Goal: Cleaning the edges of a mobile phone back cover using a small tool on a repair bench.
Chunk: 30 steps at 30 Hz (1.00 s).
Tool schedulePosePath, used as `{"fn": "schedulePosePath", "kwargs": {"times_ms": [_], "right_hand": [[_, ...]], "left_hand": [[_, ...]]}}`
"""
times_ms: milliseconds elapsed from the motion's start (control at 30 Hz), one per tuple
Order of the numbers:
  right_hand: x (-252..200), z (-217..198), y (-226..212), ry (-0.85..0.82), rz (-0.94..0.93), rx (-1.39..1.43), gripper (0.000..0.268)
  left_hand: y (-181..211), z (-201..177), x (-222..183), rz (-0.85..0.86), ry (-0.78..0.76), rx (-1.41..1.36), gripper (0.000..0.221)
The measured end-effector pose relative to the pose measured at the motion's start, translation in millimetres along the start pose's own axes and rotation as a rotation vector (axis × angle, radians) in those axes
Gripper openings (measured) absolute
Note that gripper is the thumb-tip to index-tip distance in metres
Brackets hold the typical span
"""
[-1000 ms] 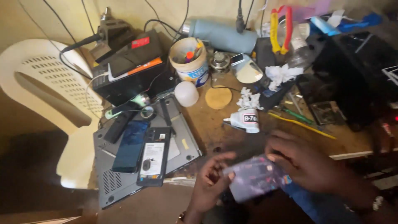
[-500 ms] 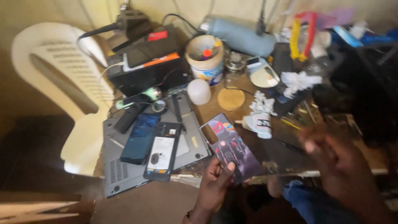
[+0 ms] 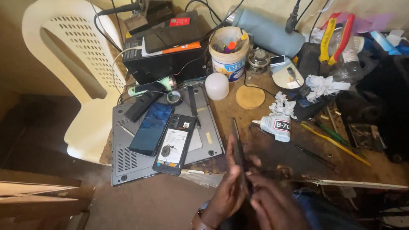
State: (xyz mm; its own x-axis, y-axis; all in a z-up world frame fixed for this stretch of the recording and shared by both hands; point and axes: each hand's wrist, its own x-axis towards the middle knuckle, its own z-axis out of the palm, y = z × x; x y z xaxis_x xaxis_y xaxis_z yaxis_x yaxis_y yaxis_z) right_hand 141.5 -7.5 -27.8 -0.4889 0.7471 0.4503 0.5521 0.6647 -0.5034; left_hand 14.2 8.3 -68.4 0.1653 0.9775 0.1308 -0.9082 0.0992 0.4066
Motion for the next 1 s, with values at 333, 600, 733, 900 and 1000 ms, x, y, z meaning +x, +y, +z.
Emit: {"fn": "schedulePosePath", "kwargs": {"times_ms": [333,600,733,900,1000], "right_hand": [[-18.1,6.1,3.7,-0.192,-0.001,0.055,0.024],[-8.0,-3.0,-16.9,-0.142,0.038,0.07,0.013],[-8.8,3.7,-16.6,-0.075,0.078,0.018,0.013],[-18.5,5.5,3.7,-0.21,-0.006,-0.025,0.012],[-20.4,-0.3,17.4,-0.314,-0.002,-0.07,0.01]], "left_hand": [[26.2,19.0,-0.5,0.009,-0.08,-0.306,0.072],[25.7,7.1,-3.7,-0.092,-0.149,-0.501,0.083],[22.0,-5.2,-8.9,-0.153,-0.125,-0.271,0.062],[34.1,16.1,-7.8,-0.161,0.027,-0.14,0.063],[37.3,21.1,-6.1,-0.13,0.024,-0.084,0.061]]}}
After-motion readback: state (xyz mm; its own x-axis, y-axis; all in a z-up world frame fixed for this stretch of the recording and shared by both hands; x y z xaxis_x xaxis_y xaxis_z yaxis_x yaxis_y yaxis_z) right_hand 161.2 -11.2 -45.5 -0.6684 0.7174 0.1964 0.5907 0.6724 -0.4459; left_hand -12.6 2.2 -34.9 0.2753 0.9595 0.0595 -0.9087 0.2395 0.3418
